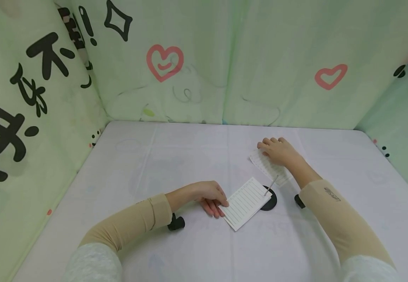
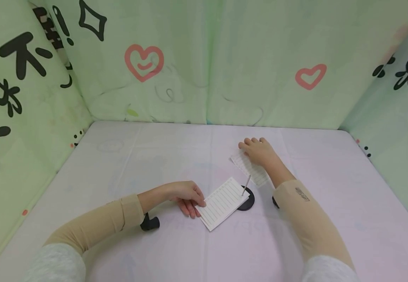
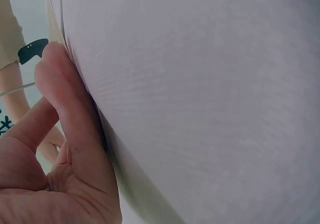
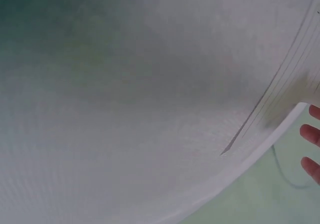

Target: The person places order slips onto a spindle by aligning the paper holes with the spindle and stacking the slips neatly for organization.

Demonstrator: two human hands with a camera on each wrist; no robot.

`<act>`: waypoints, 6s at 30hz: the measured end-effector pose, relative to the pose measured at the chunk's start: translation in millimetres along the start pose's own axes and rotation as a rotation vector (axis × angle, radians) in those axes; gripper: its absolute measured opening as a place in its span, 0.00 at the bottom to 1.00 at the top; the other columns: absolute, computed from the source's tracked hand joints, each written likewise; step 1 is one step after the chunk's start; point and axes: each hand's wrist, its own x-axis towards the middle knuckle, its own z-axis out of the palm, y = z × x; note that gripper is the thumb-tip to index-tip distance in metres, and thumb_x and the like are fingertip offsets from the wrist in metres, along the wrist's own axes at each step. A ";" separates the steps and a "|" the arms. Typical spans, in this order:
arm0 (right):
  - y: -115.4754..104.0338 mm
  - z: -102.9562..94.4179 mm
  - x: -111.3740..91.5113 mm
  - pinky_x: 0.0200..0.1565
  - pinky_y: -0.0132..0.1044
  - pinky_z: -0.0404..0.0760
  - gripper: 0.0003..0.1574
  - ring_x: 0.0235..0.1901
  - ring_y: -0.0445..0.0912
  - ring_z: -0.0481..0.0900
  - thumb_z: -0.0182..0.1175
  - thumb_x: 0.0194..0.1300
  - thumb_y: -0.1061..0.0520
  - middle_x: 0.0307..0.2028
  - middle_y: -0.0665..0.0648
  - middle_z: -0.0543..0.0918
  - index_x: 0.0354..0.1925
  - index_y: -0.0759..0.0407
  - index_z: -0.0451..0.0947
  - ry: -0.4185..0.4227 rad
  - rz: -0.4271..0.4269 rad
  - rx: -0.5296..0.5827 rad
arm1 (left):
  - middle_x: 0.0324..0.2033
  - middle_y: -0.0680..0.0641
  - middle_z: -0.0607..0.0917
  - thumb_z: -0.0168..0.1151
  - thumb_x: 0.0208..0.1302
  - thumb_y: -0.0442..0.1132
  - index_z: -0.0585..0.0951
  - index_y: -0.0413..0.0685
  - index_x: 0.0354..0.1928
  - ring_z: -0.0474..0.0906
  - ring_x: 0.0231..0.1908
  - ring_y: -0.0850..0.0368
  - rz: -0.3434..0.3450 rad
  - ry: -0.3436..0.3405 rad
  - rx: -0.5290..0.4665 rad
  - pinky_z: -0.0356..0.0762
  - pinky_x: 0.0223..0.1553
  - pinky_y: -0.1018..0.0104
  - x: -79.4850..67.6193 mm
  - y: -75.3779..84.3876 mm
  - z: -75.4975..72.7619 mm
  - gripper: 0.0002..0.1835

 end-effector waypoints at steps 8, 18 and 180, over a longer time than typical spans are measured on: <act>1.4 -8.0 -3.9 0.53 0.59 0.66 0.12 0.47 0.58 0.71 0.46 0.69 0.62 0.45 0.60 0.73 0.50 0.59 0.68 0.058 0.012 0.130 | 0.21 0.41 0.84 0.59 0.60 0.35 0.80 0.40 0.33 0.78 0.14 0.58 0.000 -0.004 0.000 0.75 0.15 0.73 -2.0 0.8 0.0 0.04; 16.7 -21.4 -19.9 0.39 0.49 0.75 0.11 0.41 0.58 0.74 0.50 0.67 0.62 0.41 0.67 0.78 0.45 0.67 0.72 0.185 0.154 0.618 | 0.21 0.41 0.84 0.59 0.60 0.34 0.80 0.40 0.34 0.79 0.14 0.58 0.002 -0.012 -0.007 0.75 0.15 0.73 -2.2 0.4 -0.3 0.04; -30.5 -15.2 -97.6 0.30 0.33 0.75 0.15 0.24 0.40 0.76 0.59 0.60 0.54 0.23 0.50 0.79 0.35 0.67 0.79 -0.346 0.236 1.374 | 0.24 0.41 0.85 0.63 0.56 0.34 0.82 0.39 0.32 0.78 0.15 0.59 0.100 0.050 -0.117 0.75 0.15 0.73 -18.7 -3.5 2.2 0.05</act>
